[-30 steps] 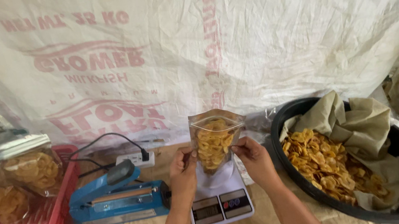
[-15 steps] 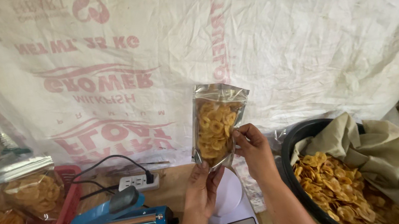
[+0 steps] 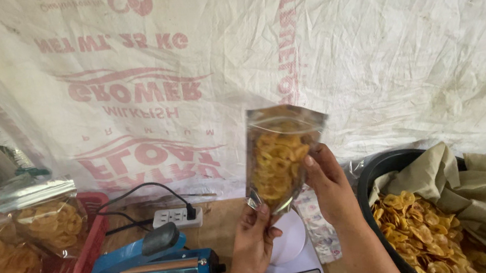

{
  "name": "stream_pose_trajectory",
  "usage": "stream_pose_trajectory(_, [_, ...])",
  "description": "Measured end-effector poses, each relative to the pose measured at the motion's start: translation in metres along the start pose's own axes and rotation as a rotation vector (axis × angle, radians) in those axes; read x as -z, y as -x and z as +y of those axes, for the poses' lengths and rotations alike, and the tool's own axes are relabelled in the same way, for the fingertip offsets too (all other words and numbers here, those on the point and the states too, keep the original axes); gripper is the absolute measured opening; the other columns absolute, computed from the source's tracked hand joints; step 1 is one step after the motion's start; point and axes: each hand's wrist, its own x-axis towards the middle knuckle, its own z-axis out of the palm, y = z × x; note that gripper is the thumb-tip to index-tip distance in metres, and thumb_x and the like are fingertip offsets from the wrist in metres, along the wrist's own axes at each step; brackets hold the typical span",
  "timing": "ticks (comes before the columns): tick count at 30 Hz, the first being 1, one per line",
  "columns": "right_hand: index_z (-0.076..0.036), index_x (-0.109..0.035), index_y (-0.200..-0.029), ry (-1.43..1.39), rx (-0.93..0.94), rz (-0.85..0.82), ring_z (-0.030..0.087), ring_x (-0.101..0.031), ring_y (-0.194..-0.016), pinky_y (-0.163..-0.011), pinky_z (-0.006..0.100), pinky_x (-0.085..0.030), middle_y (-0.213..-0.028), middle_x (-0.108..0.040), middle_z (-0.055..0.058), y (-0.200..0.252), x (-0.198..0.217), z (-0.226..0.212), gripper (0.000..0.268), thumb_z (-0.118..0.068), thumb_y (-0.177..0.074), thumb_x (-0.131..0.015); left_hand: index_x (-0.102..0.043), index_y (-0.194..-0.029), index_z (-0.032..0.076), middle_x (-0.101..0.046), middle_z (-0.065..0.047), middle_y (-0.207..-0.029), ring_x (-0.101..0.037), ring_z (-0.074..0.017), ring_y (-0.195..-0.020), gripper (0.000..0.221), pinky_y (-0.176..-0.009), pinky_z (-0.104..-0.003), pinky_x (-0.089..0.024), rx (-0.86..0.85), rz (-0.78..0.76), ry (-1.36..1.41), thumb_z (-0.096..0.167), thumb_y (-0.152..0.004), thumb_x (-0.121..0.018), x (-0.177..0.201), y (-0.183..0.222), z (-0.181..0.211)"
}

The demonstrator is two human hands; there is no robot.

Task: The person fills a clear plastic bag with chips from a bowl by hand, weighs the bag on a digital scale, and then handles a silver foil bag, placing it on the scale to check its weight.

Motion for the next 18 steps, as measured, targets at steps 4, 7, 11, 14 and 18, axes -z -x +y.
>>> stream_pose_trajectory(4, [-0.006, -0.059, -0.132, -0.278, 0.009, 0.079, 0.016, -0.066, -0.117, -0.098, 0.034, -0.052, -0.125, -0.07, 0.003, -0.007, 0.016, 0.002, 0.038, -0.028, -0.101, -0.056, -0.064, -0.123, 0.004, -0.076, -0.009, -0.113, -0.075, -0.0166, -0.095, 0.029, -0.051, -0.027, -0.059, 0.093, -0.042, -0.066, 0.013, -0.095, -0.067, -0.007, 0.006, -0.005])
stream_pose_trajectory(7, [0.0, -0.062, -0.128, -0.382, 0.009, 0.104, 0.022, -0.063, -0.105, -0.089, 0.038, -0.05, -0.116, -0.069, 0.009, -0.011, 0.036, 0.007, 0.038, -0.032, -0.108, -0.056, -0.067, -0.117, 0.004, -0.076, -0.01, -0.114, -0.074, -0.0183, -0.1, 0.023, -0.071, -0.034, -0.061, 0.117, -0.101, -0.069, 0.009, -0.094, -0.07, -0.007, 0.007, -0.009])
stream_pose_trajectory(11, [0.001, -0.067, -0.122, -0.384, 0.083, 0.036, 0.023, -0.063, -0.105, -0.091, 0.039, -0.051, -0.116, -0.07, 0.011, -0.005, 0.034, 0.0, 0.035, -0.029, -0.11, -0.055, -0.069, -0.107, -0.001, -0.075, -0.009, -0.115, -0.073, -0.0189, -0.108, 0.016, -0.104, -0.046, -0.058, 0.182, -0.191, -0.022, 0.004, -0.092, -0.072, -0.005, 0.012, -0.01])
stream_pose_trajectory(14, [0.001, -0.07, -0.121, -0.351, 0.114, 0.014, 0.021, -0.067, -0.115, -0.099, 0.037, -0.053, -0.122, -0.073, 0.01, -0.001, 0.02, -0.014, 0.033, -0.025, -0.107, -0.055, -0.067, -0.113, -0.006, -0.074, -0.012, -0.117, -0.071, -0.0214, -0.109, 0.023, -0.108, -0.048, -0.056, 0.231, -0.197, -0.012, 0.003, -0.093, -0.072, -0.011, 0.011, -0.009])
stream_pose_trajectory(18, [0.001, -0.071, -0.12, -0.308, 0.081, 0.044, 0.021, -0.066, -0.117, -0.102, 0.037, -0.05, -0.123, -0.072, 0.011, 0.004, 0.019, -0.016, 0.032, -0.024, -0.106, -0.056, -0.057, -0.132, 0.002, -0.069, -0.011, -0.123, -0.068, -0.0202, -0.114, 0.041, -0.11, -0.044, -0.054, 0.237, -0.137, 0.012, 0.008, -0.093, -0.068, -0.022, 0.017, -0.006])
